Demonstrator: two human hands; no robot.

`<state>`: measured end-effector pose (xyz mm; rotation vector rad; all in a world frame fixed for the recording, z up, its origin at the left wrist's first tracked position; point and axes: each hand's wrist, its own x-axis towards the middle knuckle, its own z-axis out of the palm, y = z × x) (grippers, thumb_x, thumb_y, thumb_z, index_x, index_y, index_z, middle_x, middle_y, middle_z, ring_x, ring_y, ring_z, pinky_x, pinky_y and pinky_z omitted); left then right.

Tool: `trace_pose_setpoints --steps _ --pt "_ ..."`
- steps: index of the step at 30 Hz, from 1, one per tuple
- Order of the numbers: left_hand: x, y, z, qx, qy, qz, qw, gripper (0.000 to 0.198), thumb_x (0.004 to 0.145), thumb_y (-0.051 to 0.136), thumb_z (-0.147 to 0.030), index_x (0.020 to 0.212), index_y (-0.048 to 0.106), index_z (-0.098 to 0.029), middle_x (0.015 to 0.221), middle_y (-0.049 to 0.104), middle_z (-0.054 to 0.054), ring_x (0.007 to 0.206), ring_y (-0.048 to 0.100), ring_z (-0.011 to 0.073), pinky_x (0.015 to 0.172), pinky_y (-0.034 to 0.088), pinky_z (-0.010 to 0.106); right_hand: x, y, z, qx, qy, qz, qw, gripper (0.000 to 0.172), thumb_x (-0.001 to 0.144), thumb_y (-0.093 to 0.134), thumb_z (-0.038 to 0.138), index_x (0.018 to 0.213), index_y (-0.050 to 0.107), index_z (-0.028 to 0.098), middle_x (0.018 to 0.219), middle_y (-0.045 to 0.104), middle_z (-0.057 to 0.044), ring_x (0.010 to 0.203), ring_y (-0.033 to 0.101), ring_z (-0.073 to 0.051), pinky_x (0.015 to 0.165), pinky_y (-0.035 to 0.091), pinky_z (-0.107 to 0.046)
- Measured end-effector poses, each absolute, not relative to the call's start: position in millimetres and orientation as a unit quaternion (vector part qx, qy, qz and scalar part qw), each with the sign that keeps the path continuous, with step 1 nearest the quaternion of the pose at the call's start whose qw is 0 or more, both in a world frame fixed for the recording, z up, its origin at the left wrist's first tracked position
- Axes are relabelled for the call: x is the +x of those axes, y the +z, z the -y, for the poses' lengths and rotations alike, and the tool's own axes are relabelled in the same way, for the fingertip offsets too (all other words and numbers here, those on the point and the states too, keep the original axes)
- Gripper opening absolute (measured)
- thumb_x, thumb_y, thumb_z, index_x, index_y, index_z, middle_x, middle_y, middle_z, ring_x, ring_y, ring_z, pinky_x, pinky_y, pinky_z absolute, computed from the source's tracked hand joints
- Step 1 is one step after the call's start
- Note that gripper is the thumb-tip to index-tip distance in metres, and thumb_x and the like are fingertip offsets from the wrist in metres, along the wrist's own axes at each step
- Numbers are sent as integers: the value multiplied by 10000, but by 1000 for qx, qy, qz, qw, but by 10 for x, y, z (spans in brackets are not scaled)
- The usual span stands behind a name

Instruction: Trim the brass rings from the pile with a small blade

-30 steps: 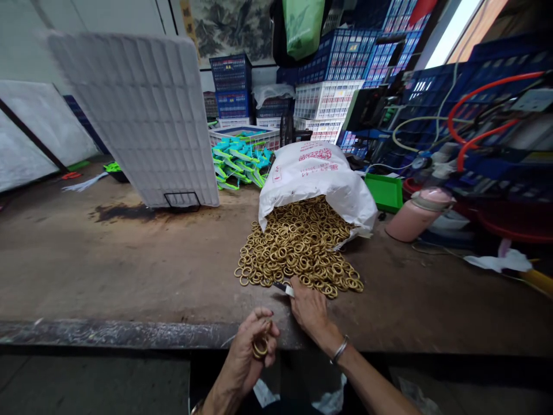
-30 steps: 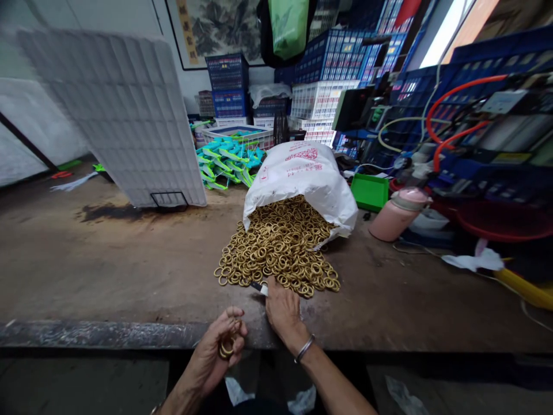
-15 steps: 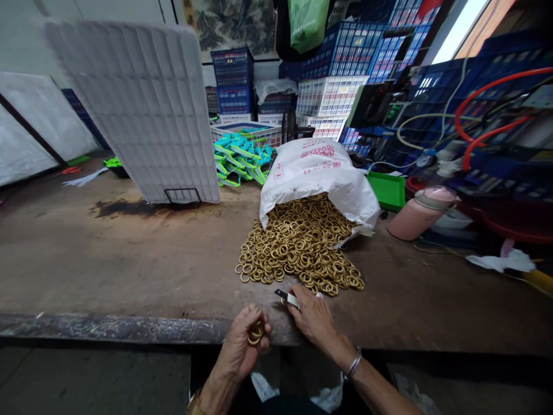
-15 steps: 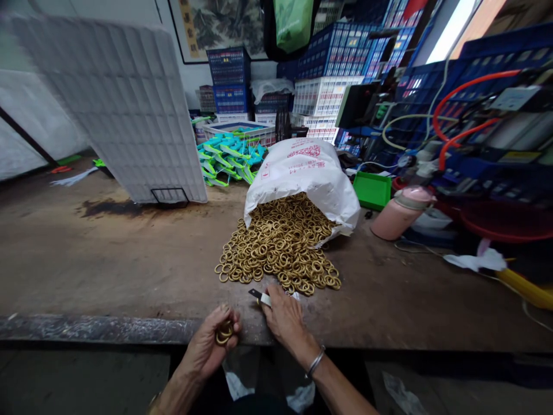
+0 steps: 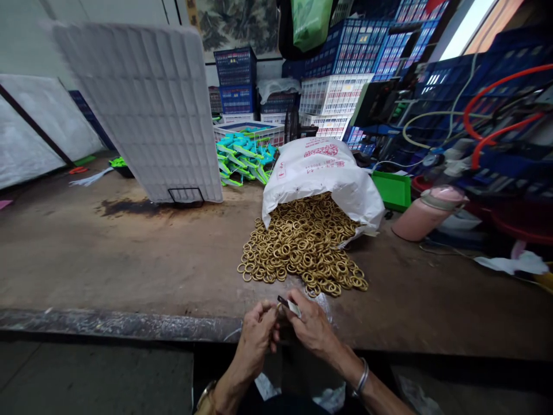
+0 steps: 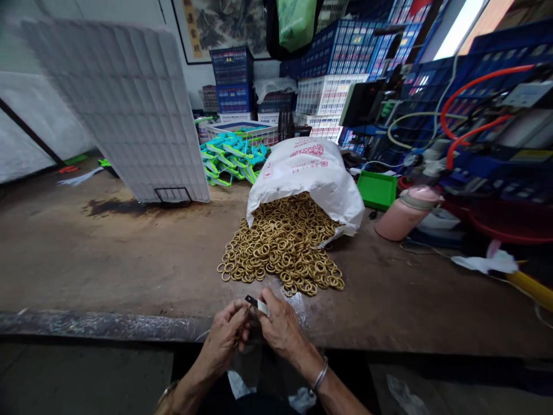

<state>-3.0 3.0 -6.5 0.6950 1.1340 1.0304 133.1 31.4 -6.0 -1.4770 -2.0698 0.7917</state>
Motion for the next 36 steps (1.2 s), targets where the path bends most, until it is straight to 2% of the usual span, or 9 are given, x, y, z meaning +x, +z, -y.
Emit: trace_pose_setpoints --steps 2,7,10,13,17,22,29,33,36 --pt "-28 -46 -32 320 455 -508 658 356 688 555 -493 758 527 -145 493 436 -64 360 339 33 336 250 145 1296 -10 -303 -528 322 744 253 60 777 406 230 785 457 199 656 522 22 597 478 -115 566 344 -215" --pt "-48 -3 -20 370 466 -549 586 318 690 563 -466 629 508 -159 427 393 -76 359 312 41 371 255 161 1238 53 -339 -523 429 674 297 209 795 386 360 712 471 188 609 484 30 580 453 -106 539 362 -207" --pt "-56 18 -15 409 474 -550 553 288 709 554 -426 612 532 -156 429 397 -69 375 320 48 388 266 169 1223 -2 -358 -525 512 615 290 266 790 374 385 639 462 184 491 411 58 465 390 -82 456 317 -190" --pt "-58 43 -15 413 462 -549 560 281 715 546 -419 613 533 -157 430 395 -68 372 327 51 379 265 169 1215 -51 -366 -540 545 571 292 271 784 366 365 591 433 188 448 360 74 412 333 -66 421 277 -182" --pt "-57 39 -13 382 427 -546 612 305 693 553 -464 661 514 -164 456 410 -71 347 318 42 339 240 158 1211 -16 -368 -541 509 594 308 177 747 406 308 638 457 179 518 415 62 493 389 -77 473 312 -182" --pt "-74 -56 -6 361 408 -507 668 364 708 510 -520 629 477 -166 427 405 -73 325 305 33 326 214 148 1222 64 -341 -537 427 661 305 180 760 407 289 625 454 180 558 406 60 546 389 -82 513 317 -185" --pt "-62 -16 37 339 432 -455 702 338 711 521 -502 690 461 -169 538 447 -61 364 329 24 330 215 135 1242 103 -329 -535 451 656 283 202 792 340 284 662 456 183 555 457 45 525 429 -94 496 327 -192" --pt "-46 41 48 343 444 -454 692 340 714 516 -503 705 455 -169 557 457 -57 371 339 24 332 230 138 1287 47 -286 -546 355 718 245 174 778 323 215 653 442 191 553 474 33 519 431 -99 508 303 -205" --pt "-46 61 48 346 448 -469 678 342 713 515 -504 709 459 -166 559 465 -53 375 347 27 335 237 143 1306 7 -219 -524 288 775 206 142 712 348 125 713 472 196 601 524 23 544 459 -105 530 289 -213"
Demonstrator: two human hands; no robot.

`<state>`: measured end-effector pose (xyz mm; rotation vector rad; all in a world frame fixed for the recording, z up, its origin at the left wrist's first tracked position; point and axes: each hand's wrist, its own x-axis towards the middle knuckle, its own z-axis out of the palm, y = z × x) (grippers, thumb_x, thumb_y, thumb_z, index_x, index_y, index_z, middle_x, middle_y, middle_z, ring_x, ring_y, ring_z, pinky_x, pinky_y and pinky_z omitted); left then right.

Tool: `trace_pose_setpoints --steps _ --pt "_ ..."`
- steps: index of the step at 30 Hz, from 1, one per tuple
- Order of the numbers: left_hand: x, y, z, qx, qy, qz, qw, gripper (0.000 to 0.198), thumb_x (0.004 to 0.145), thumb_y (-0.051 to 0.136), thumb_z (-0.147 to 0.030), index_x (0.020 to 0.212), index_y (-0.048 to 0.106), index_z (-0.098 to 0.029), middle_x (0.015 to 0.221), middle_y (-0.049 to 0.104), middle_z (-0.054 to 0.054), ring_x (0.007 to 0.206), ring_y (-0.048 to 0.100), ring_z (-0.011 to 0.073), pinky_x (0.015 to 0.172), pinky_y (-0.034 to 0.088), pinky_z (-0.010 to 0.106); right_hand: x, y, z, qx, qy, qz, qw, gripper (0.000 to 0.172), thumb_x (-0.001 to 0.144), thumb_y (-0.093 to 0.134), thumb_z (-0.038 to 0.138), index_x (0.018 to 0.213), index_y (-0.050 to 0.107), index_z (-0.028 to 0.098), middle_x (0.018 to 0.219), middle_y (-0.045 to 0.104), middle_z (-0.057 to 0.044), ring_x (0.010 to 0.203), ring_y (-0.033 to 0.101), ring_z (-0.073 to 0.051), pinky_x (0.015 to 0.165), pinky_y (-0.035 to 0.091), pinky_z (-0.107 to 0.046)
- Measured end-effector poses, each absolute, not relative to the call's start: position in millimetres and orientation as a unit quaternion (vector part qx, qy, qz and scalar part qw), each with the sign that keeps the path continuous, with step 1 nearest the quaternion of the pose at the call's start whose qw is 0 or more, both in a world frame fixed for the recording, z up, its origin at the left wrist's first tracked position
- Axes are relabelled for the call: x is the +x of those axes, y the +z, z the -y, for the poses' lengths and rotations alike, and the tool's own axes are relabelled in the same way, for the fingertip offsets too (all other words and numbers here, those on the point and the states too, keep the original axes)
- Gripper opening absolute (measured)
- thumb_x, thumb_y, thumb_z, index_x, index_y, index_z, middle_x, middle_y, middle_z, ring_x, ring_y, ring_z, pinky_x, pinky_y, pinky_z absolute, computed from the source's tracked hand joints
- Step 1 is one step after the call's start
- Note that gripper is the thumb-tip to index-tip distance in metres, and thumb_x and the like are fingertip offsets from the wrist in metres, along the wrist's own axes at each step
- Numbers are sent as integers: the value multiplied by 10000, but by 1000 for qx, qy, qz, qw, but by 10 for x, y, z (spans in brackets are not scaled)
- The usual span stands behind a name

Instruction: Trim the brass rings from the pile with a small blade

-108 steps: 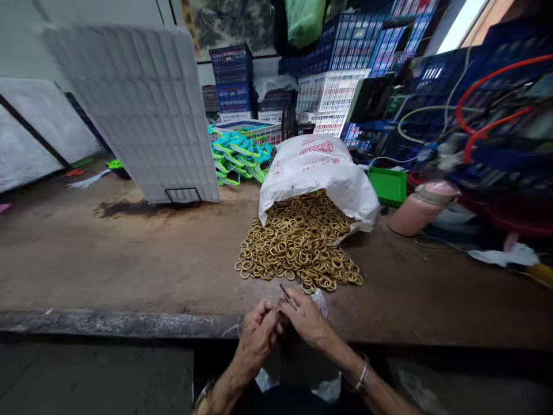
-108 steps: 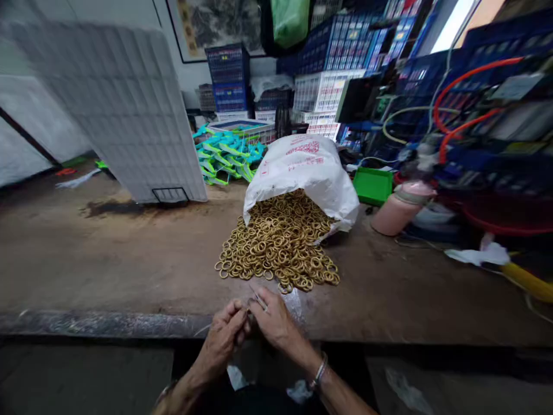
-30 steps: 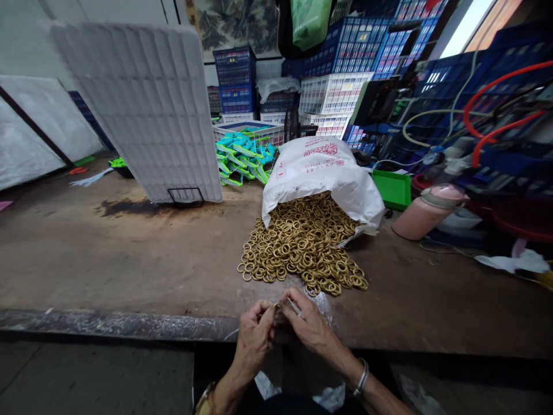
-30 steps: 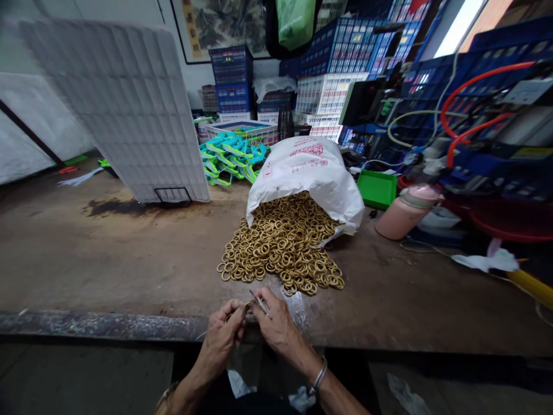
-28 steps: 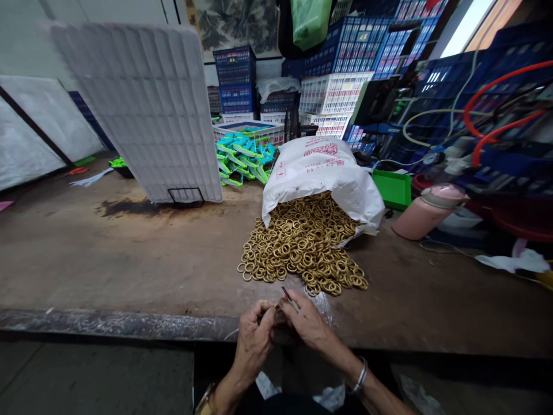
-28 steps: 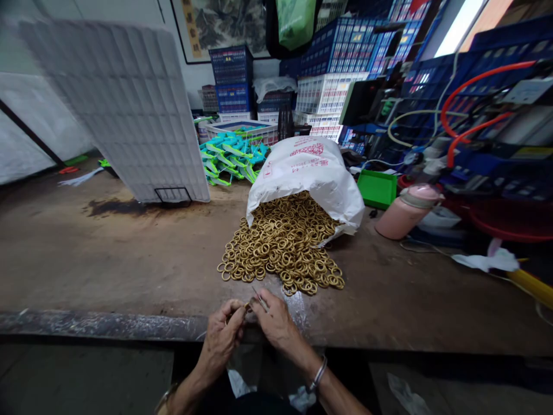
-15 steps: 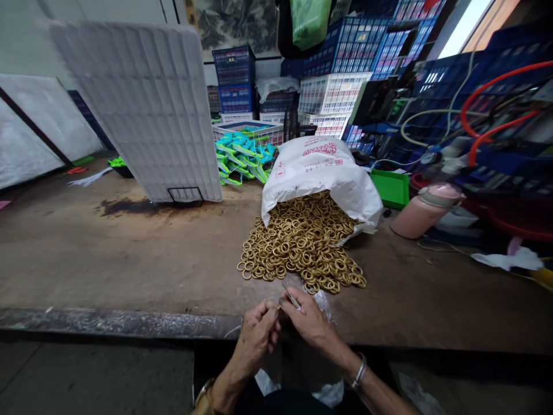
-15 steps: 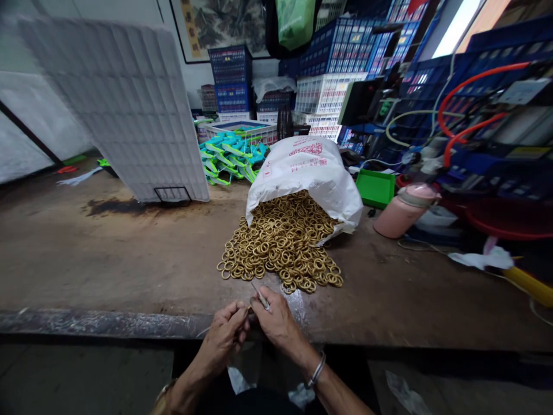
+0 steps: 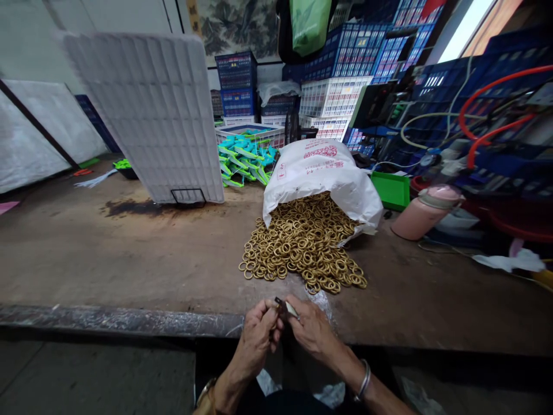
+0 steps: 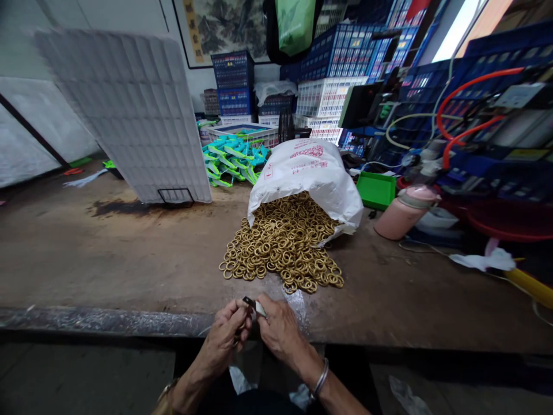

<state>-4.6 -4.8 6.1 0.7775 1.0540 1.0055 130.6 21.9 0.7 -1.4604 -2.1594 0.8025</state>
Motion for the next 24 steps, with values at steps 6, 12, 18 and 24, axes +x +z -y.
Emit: trace_pose_setpoints --steps 6,12,18,24 --pt "-48 12 51 358 438 -494 660 343 722 494 -513 709 454 -172 529 459 -61 363 345 28 340 238 142 1281 41 -145 -511 231 812 164 259 638 354 74 823 494 189 699 588 -6 596 500 -123 555 282 -224" --pt "-47 -14 94 398 435 -509 627 366 718 489 -529 667 436 -170 501 438 -67 342 329 23 324 232 140 1319 25 -168 -515 208 823 115 232 671 365 86 839 494 180 645 578 -2 547 486 -122 515 246 -229" --pt "-28 157 204 361 420 -437 709 307 753 498 -464 688 435 -171 525 484 -51 341 348 24 319 241 137 1555 -149 -297 -625 121 767 74 171 761 374 128 844 518 166 657 600 -36 555 518 -133 500 213 -243" --pt "-3 109 144 236 464 -381 764 283 752 524 -411 688 475 -139 658 543 5 408 400 30 329 242 138 1684 -40 -488 -661 58 736 135 218 759 425 119 953 485 200 786 636 -27 654 565 -134 538 242 -233"
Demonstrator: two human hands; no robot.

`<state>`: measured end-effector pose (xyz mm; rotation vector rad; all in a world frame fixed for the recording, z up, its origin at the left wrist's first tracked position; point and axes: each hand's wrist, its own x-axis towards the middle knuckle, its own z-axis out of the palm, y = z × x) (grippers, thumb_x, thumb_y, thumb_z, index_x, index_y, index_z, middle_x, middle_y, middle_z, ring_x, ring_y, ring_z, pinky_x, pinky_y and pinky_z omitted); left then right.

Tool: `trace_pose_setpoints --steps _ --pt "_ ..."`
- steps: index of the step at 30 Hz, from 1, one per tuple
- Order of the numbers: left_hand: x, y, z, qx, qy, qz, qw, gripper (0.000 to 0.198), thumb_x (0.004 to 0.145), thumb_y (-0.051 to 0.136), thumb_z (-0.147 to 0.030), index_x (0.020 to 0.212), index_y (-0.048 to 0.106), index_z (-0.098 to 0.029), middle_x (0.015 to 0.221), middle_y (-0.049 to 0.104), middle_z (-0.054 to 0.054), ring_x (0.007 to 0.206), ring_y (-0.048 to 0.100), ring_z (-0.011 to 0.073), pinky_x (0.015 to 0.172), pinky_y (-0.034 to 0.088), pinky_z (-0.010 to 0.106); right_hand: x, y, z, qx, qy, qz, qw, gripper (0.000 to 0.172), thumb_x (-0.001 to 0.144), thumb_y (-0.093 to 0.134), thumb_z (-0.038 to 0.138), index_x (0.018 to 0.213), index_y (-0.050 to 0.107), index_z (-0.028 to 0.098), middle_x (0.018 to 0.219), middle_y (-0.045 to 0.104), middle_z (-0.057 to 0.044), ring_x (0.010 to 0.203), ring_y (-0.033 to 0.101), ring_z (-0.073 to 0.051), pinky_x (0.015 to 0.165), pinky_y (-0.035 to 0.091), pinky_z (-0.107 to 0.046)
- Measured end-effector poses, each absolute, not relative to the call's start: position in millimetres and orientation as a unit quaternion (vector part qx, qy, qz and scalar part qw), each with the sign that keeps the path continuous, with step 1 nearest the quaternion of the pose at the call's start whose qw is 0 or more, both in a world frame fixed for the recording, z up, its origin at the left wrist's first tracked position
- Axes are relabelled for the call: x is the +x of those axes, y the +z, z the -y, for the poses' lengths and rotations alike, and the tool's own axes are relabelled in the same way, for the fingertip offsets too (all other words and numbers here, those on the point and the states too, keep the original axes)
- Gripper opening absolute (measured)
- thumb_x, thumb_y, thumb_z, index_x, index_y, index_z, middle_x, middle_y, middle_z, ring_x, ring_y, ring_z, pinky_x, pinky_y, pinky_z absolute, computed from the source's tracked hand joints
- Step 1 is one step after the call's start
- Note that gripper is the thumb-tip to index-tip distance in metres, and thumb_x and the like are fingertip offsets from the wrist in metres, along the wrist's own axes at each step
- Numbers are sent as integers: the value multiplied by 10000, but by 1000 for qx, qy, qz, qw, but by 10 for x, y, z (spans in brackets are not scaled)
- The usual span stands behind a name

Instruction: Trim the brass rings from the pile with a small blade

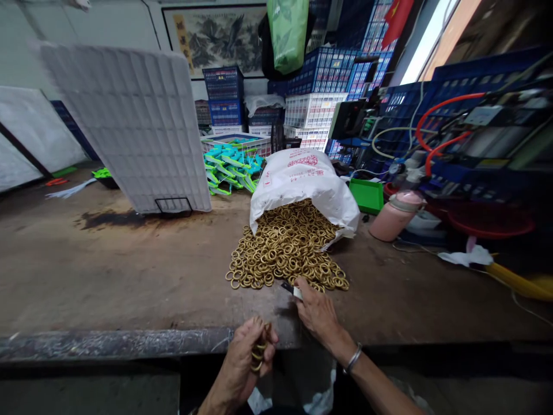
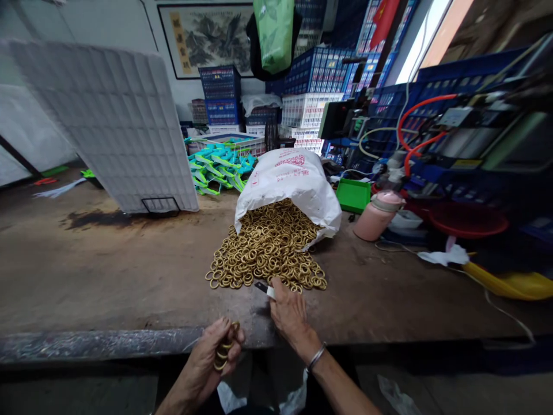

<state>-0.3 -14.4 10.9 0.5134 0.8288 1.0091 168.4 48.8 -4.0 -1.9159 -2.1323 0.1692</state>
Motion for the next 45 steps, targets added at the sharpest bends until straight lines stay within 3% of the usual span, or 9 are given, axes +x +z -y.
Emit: trace_pose_setpoints --steps 8,15,20,24,28,32,36,41,45 --pt "-66 39 89 179 472 -371 780 243 691 597 -323 859 515 -167 598 558 -6 413 449 70 321 258 147 1655 -46 -626 -686 42 720 96 133 787 413 134 837 518 197 697 639 -27 605 569 -140 519 210 -261" --pt "-77 -34 31 124 482 -354 792 244 665 644 -324 625 503 -129 662 567 22 534 516 80 371 302 140 1678 -69 -607 -622 91 741 234 198 753 391 116 848 544 198 803 587 -32 700 514 -136 603 296 -231" --pt "-33 5 -29 198 495 -411 739 239 661 644 -339 704 493 -159 584 512 -29 449 455 59 351 301 141 1525 31 -541 -585 261 704 306 193 788 376 251 640 480 184 627 479 8 599 423 -118 572 325 -221" --pt "-35 43 -72 310 495 -517 626 287 665 606 -395 811 515 -165 491 446 -70 364 372 48 326 281 147 1391 83 -470 -551 472 616 308 187 754 428 320 645 479 176 555 445 46 509 374 -79 484 303 -187" --pt "-70 -16 -76 393 486 -525 578 312 693 568 -361 921 547 -149 489 428 -75 362 334 41 356 276 157 1321 50 -410 -546 580 532 285 165 717 465 324 671 497 169 511 454 65 394 287 -36 392 221 -170" --pt "-97 -95 -46 486 478 -498 536 302 748 522 -307 994 590 -146 578 519 -25 446 414 63 444 343 177 1306 30 -365 -535 638 491 255 182 696 488 349 726 500 170 467 435 84 333 252 -18 339 160 -161" --pt "-86 -42 -14 502 471 -460 561 251 771 501 -304 916 642 -155 812 630 56 670 548 138 598 425 218 1307 80 -331 -491 707 450 238 153 669 490 304 765 453 190 483 413 108 310 190 -7 311 116 -149" --pt "-73 83 5 462 483 -465 581 167 744 544 -290 755 631 -148 609 614 15 526 505 108 522 394 199 1305 91 -318 -499 688 473 233 168 710 450 353 733 459 187 467 418 98 304 190 -15 310 124 -158" --pt "-62 106 5 437 493 -477 581 152 716 575 -291 688 600 -144 510 549 -22 434 418 73 451 331 181 1279 82 -313 -504 582 581 265 293 735 453 426 606 473 163 454 402 71 394 324 -37 387 245 -163"
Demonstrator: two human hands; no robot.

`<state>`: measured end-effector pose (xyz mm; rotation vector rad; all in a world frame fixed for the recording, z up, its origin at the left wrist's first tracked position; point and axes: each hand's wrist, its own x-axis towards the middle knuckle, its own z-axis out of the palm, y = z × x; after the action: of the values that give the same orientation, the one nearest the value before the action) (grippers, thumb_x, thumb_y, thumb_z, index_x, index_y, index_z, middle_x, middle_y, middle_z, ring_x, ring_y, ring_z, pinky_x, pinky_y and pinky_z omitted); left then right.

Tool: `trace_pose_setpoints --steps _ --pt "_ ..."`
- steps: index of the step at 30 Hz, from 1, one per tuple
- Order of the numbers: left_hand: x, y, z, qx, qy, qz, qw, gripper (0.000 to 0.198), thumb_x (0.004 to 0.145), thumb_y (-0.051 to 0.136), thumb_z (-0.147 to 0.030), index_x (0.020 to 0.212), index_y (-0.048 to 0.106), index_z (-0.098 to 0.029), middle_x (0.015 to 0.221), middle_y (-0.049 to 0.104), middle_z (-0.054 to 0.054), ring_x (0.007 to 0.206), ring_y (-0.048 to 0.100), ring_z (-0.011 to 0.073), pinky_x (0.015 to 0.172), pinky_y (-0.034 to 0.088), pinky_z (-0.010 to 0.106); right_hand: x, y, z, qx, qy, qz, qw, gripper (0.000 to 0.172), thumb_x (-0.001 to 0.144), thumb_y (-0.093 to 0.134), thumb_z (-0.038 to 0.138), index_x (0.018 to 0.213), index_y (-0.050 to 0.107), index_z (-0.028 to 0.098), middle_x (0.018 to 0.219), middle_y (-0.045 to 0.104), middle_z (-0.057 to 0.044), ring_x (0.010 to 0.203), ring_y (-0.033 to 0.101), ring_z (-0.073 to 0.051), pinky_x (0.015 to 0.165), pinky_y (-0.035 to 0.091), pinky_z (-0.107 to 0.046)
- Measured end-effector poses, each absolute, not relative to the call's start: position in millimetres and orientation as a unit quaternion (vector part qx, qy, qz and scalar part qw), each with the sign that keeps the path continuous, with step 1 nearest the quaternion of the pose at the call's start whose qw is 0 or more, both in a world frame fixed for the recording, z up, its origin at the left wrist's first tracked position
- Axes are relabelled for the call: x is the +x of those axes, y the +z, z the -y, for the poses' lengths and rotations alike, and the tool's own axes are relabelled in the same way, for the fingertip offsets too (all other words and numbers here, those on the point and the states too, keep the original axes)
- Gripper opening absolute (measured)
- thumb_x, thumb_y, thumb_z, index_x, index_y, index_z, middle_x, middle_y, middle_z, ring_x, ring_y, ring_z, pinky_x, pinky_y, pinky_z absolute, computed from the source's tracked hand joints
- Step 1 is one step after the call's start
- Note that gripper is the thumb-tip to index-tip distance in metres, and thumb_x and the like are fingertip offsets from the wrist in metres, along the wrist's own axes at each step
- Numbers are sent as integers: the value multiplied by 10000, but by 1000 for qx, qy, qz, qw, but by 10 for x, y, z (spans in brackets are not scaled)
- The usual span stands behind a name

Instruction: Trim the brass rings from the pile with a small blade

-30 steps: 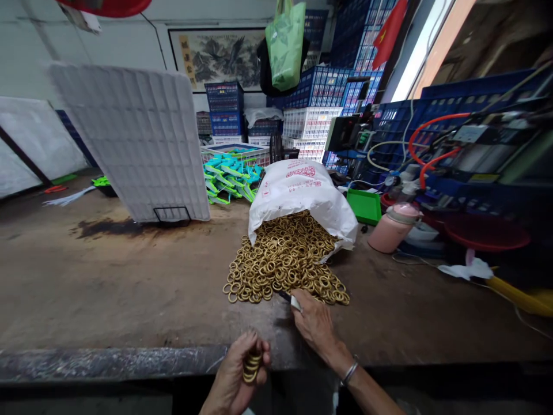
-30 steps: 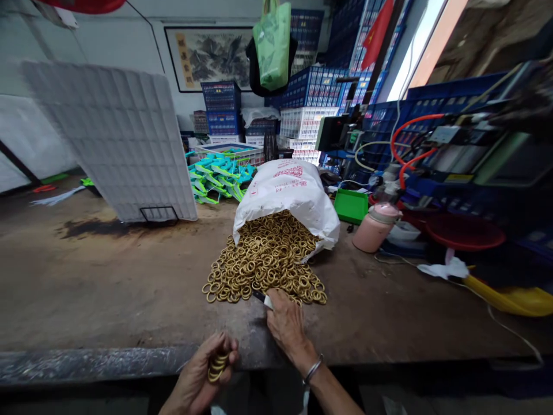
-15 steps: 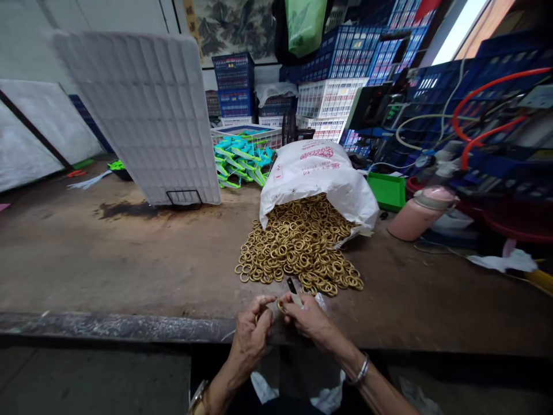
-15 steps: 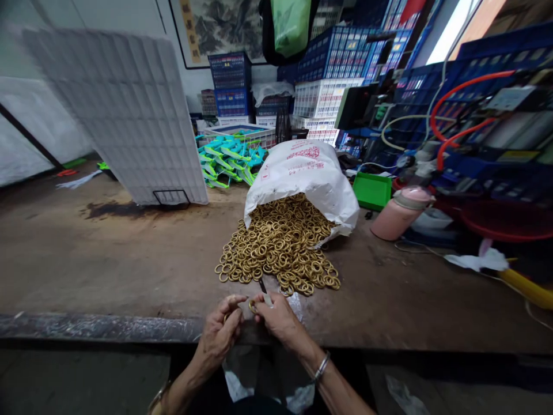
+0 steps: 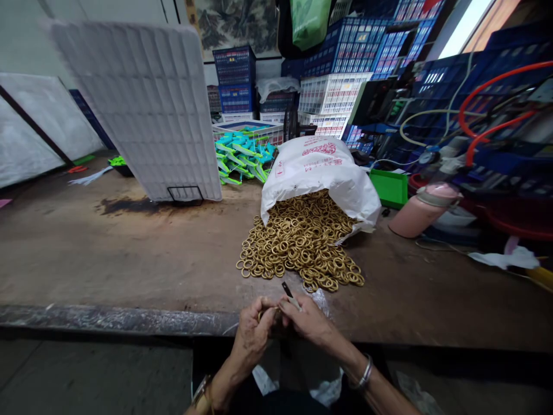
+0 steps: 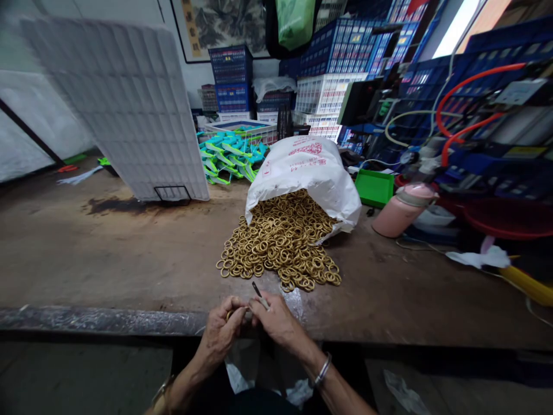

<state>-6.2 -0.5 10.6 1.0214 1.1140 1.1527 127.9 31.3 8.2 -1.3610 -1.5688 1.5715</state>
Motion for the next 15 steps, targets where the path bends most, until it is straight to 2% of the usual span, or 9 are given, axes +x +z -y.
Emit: trace_pose_setpoints --steps 4,12,15 --pt "-53 71 -2 440 478 -493 579 176 717 571 -300 633 554 -146 497 498 -41 410 368 51 426 293 174 1235 94 -305 -496 563 592 294 254 726 475 394 612 455 169 525 460 51 501 420 -68 476 333 -176" --pt "-94 25 25 396 413 -467 674 305 750 503 -448 675 491 -153 519 454 -48 359 323 27 339 210 149 1211 44 -290 -483 594 579 280 259 770 395 361 614 466 167 504 489 39 466 435 -74 449 316 -182" --pt "-87 35 36 367 425 -468 683 307 736 519 -456 687 481 -156 530 443 -56 351 300 19 328 201 141 1242 29 -290 -513 547 599 281 306 802 328 355 607 470 167 519 488 27 491 447 -87 484 330 -198"
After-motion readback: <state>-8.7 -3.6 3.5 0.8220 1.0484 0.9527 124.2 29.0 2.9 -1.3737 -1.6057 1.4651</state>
